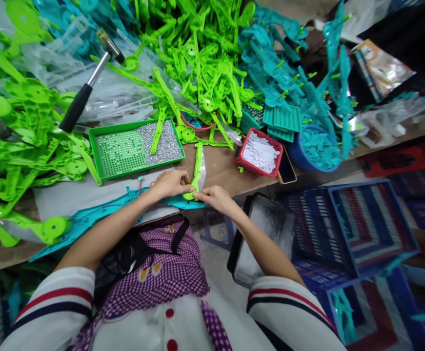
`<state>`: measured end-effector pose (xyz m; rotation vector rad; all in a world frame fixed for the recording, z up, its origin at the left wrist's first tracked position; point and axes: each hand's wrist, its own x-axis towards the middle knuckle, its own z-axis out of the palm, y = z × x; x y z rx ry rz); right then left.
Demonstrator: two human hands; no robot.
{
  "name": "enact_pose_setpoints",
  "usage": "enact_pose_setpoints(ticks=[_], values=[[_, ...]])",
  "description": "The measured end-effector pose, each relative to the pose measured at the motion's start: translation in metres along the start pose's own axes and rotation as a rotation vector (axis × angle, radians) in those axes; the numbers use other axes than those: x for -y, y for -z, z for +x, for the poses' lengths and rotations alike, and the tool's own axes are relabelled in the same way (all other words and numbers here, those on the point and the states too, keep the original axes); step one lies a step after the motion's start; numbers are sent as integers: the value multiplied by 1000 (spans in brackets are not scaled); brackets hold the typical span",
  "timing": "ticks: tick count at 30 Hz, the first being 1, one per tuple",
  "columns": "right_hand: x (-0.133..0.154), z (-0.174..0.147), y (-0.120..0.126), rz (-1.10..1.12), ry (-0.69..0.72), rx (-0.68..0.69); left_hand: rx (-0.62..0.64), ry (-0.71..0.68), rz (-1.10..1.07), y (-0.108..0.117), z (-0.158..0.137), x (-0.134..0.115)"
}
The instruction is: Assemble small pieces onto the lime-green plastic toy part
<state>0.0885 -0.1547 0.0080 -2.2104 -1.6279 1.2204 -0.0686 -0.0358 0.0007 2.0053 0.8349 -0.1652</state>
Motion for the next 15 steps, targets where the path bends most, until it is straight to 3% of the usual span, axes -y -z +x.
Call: enact_pose_setpoints(ticks=[4,7,12,15], values=[[-3,-1,-2,41,33,-15,-4,-15,24,0,-1,1],[-6,3,2,143,50,134,-13,-24,54,-1,1,4],[-10,18,6,294,-98,334,-23,0,60,-4,3,5],[-9,21,3,334,-150,322,-38,-30,61,-4,0,3]])
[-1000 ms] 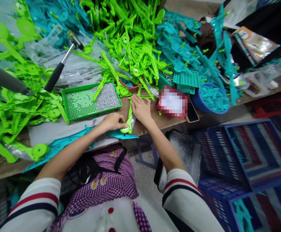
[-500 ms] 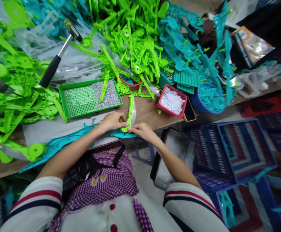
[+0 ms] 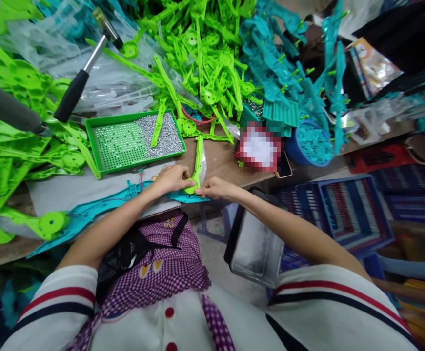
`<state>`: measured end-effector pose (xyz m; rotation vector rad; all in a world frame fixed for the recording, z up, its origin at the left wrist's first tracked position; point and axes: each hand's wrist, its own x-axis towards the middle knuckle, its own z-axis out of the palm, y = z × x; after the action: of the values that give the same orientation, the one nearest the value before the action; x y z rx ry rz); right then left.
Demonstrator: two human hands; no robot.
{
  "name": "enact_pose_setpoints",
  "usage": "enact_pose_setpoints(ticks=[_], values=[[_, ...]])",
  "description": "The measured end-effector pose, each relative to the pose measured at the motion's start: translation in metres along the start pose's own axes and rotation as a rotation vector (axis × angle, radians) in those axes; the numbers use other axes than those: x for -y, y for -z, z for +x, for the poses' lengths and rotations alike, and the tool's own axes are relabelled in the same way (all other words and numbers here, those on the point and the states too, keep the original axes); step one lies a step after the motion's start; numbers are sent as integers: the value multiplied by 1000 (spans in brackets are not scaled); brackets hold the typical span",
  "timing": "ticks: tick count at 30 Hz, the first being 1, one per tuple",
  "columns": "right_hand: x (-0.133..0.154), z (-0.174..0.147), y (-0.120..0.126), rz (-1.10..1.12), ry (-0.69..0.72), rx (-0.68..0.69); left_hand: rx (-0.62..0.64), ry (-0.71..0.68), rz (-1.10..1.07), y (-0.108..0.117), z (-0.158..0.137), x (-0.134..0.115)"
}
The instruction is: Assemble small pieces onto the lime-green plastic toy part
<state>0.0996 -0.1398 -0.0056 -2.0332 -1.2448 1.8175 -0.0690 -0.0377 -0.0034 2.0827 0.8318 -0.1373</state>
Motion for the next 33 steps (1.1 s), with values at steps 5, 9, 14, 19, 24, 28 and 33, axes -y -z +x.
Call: enact_pose_setpoints(ticks=[5,9,14,19,24,28,33], values=[[4,-7,11,-131,65,-77,22,-20,25,2,-4,-1],[14,0,35,-300,311,-548,38,-20,48,1,-6,-1],[22,32,52,-662,504,-755,50,-9,56,3,-8,-3],[23,40,54,-942,438,-667,54,-41,66,1,-10,-4],[22,43,54,-923,422,-699,49,-112,53,0,-13,-4],[22,39,63,-711,453,-651,72,-132,105,-1,-14,-3],[74,33,41,-307,757,-834,62,-149,113,-3,-11,-1]])
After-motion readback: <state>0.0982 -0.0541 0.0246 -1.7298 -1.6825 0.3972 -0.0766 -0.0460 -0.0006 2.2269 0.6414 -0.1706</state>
